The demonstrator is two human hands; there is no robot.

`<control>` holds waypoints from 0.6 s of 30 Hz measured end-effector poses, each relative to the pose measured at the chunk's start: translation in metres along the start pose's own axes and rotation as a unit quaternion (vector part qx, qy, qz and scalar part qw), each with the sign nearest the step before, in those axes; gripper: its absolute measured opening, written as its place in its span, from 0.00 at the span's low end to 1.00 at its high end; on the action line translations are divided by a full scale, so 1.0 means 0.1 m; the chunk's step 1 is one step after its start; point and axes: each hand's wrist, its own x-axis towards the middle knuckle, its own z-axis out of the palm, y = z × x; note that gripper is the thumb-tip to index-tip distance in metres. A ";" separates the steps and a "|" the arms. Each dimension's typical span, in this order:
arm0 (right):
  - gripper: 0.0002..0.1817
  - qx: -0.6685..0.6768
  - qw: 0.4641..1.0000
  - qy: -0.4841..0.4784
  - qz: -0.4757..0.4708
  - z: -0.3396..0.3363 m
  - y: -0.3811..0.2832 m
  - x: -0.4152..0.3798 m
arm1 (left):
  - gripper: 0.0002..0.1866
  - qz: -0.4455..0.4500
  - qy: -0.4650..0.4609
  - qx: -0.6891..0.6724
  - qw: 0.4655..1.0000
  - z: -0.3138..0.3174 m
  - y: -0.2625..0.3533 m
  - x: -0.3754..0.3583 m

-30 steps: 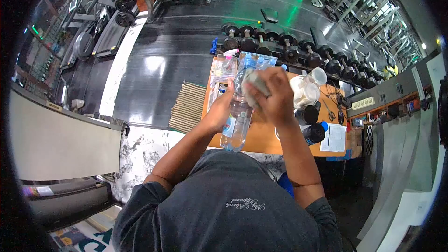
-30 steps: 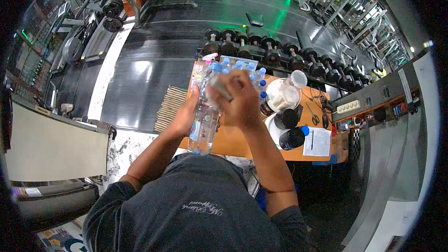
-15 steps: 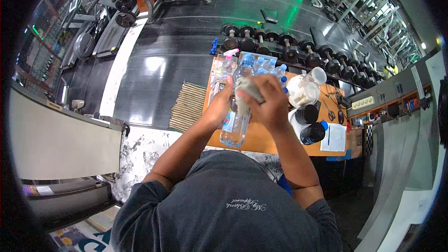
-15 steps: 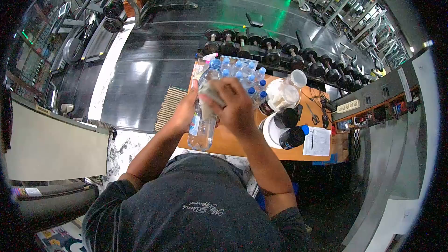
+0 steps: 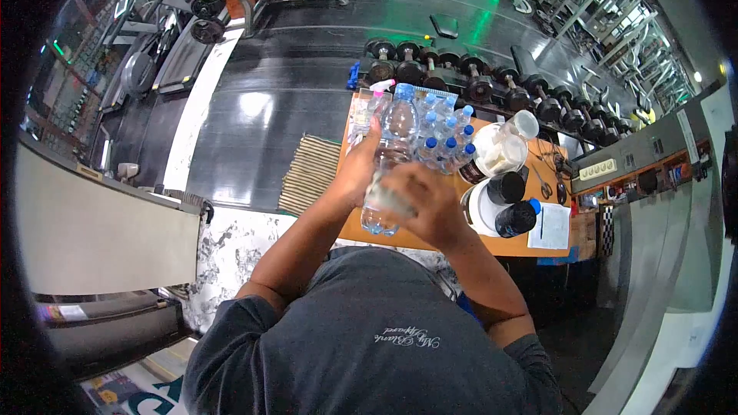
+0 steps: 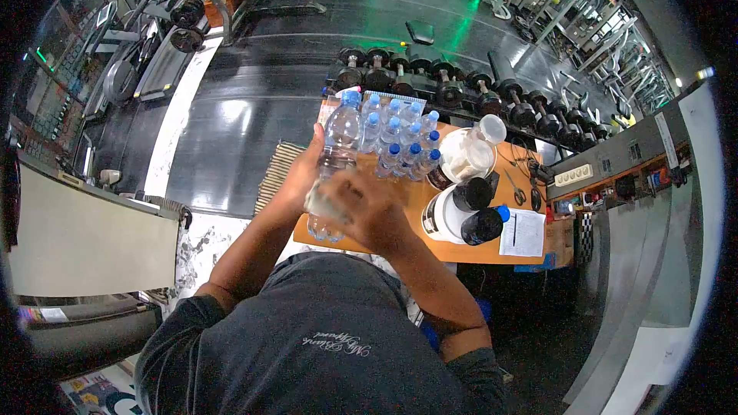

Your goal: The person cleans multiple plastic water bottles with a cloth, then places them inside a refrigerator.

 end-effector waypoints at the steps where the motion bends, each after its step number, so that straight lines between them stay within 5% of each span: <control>1: 0.23 -0.004 0.999 -0.024 -0.028 -0.02 -0.05 -0.02 | 0.42 0.012 -0.013 0.075 0.997 -0.08 0.01 0.01; 3: 0.23 -0.010 0.998 -0.020 -0.054 -0.03 0.00 -0.01 | 0.43 0.031 -0.012 0.044 0.998 -0.15 -0.09 0.10; 7: 0.23 -0.025 0.995 0.086 0.043 -0.06 0.15 0.11 | 0.43 0.041 -0.008 0.055 0.998 -0.18 -0.12 0.13; 10: 0.23 -0.048 0.997 0.021 -0.054 0.06 -0.04 -0.02 | 0.43 0.034 0.032 0.018 0.999 -0.03 0.03 0.04; 14: 0.27 -0.018 0.996 -0.059 -0.068 0.05 -0.10 -0.12 | 0.42 0.003 0.010 0.046 0.999 -0.16 0.07 0.04; 18: 0.29 -0.015 0.998 0.045 0.042 0.01 0.08 -0.03 | 0.43 0.027 0.029 0.024 0.999 -0.14 0.01 0.08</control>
